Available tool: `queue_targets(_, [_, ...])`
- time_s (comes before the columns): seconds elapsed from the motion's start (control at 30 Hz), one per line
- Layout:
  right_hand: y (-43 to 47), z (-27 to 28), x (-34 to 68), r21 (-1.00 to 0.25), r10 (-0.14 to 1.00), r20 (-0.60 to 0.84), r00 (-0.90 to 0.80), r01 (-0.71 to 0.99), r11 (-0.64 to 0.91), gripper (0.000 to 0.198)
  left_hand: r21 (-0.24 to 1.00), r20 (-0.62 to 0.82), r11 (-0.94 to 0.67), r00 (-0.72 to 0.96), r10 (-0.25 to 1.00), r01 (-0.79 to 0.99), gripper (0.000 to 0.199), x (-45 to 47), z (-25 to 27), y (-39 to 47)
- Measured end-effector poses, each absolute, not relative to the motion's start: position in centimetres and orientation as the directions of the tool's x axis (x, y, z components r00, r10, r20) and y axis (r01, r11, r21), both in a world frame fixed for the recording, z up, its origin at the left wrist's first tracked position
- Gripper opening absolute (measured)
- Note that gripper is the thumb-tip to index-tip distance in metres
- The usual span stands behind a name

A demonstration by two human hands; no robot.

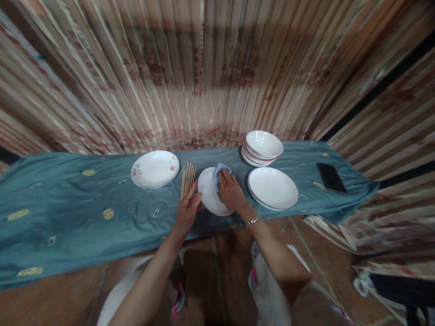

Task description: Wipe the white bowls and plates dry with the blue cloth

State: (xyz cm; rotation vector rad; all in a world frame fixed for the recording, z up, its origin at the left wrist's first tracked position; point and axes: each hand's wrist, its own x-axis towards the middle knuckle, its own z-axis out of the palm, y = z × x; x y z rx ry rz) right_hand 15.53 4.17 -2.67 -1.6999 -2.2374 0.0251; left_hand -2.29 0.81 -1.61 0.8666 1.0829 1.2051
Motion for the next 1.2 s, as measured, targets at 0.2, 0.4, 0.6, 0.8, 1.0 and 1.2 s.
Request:
queue_targets(0.2, [3.0, -3.2, 16.3, -0.159, 0.957, 0.222, -0.186, 0.962, 0.224, 0.050, 0.948, -0.174, 0.175, 0.029, 0.984, -0.266, 0.059, -2.4, -1.6, 0.8])
queue_targets(0.4, [1.6, -3.6, 16.8, -0.139, 0.964, 0.175, -0.201, 0.964, 0.227, 0.038, 0.957, -0.167, 0.161, -0.006, 0.986, -0.241, 0.055, -2.3, -1.6, 0.8])
queue_targets(0.6, [0.1, -2.8, 17.2, -0.024, 0.948, 0.104, -0.301, 0.952, 0.305, 0.028, 0.960, -0.167, 0.166, 0.013, 0.986, -0.227, 0.059, -2.3, -1.6, 0.8])
queue_targets(0.8, [-1.5, -1.7, 17.0, 0.118, 0.905, 0.045, -0.422, 0.902, 0.415, 0.025, 0.967, -0.146, 0.145, 0.011, 0.989, -0.209, 0.062, -2.3, -2.0, 0.9])
queue_targets(1.0, [-2.5, -0.2, 16.4, 0.086, 0.896, -0.041, -0.442, 0.892, 0.444, 0.026, 0.976, -0.130, 0.129, 0.004, 0.992, -0.174, 0.066, -2.2, -2.3, 1.0])
queue_targets(1.2, [-3.4, 0.4, 15.6, -0.015, 0.907, -0.029, -0.421, 0.907, 0.421, 0.024, 0.978, -0.128, 0.127, 0.008, 0.992, -0.165, 0.065, -2.2, -2.3, 1.0])
